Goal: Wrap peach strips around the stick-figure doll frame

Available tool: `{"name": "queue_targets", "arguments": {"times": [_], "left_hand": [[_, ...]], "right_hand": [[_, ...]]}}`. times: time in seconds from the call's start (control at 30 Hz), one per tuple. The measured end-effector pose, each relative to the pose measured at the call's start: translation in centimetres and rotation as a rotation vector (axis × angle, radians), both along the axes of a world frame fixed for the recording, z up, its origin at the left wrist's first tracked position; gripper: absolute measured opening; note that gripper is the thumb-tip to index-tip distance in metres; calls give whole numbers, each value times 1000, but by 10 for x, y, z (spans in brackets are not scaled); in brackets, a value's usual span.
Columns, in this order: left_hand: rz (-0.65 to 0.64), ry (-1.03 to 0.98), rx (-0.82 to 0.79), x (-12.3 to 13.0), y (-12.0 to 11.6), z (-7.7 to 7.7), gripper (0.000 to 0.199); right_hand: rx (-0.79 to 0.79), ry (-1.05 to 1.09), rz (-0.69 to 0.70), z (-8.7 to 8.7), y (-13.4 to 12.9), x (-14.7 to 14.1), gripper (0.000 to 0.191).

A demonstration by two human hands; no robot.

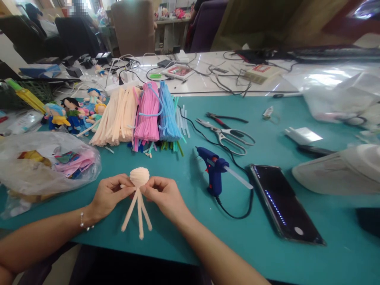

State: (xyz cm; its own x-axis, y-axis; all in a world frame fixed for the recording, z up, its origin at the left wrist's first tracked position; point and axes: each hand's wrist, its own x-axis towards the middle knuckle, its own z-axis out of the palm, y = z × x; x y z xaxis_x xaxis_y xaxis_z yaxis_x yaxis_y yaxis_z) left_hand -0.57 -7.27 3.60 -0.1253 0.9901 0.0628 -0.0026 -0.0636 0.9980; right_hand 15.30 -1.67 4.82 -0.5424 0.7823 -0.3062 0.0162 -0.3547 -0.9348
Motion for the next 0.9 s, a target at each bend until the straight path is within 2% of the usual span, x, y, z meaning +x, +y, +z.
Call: {"name": "queue_targets", "arguments": {"times": [0.17, 0.27, 0.37, 0.57, 0.7, 0.9], "left_hand": [[-46, 189, 191, -3, -2, -3, 9], [-65, 244, 240, -4, -3, -7, 9], [-46, 255, 265, -5, -2, -9, 6], [-1, 280, 377, -8, 1, -8, 7], [17, 350, 418, -9, 1, -6, 7], [16, 469, 560, -8, 0, -3, 12]], "right_hand": [[-87, 42, 53, 2, -1, -2, 28], [-103, 43, 74, 3, -3, -4, 27], [-102, 7, 34, 3, -3, -5, 24], [-14, -100, -56, 3, -4, -4, 19], [71, -154, -58, 6, -5, -6, 17], [108, -151, -23, 8, -7, -8, 15]]}}
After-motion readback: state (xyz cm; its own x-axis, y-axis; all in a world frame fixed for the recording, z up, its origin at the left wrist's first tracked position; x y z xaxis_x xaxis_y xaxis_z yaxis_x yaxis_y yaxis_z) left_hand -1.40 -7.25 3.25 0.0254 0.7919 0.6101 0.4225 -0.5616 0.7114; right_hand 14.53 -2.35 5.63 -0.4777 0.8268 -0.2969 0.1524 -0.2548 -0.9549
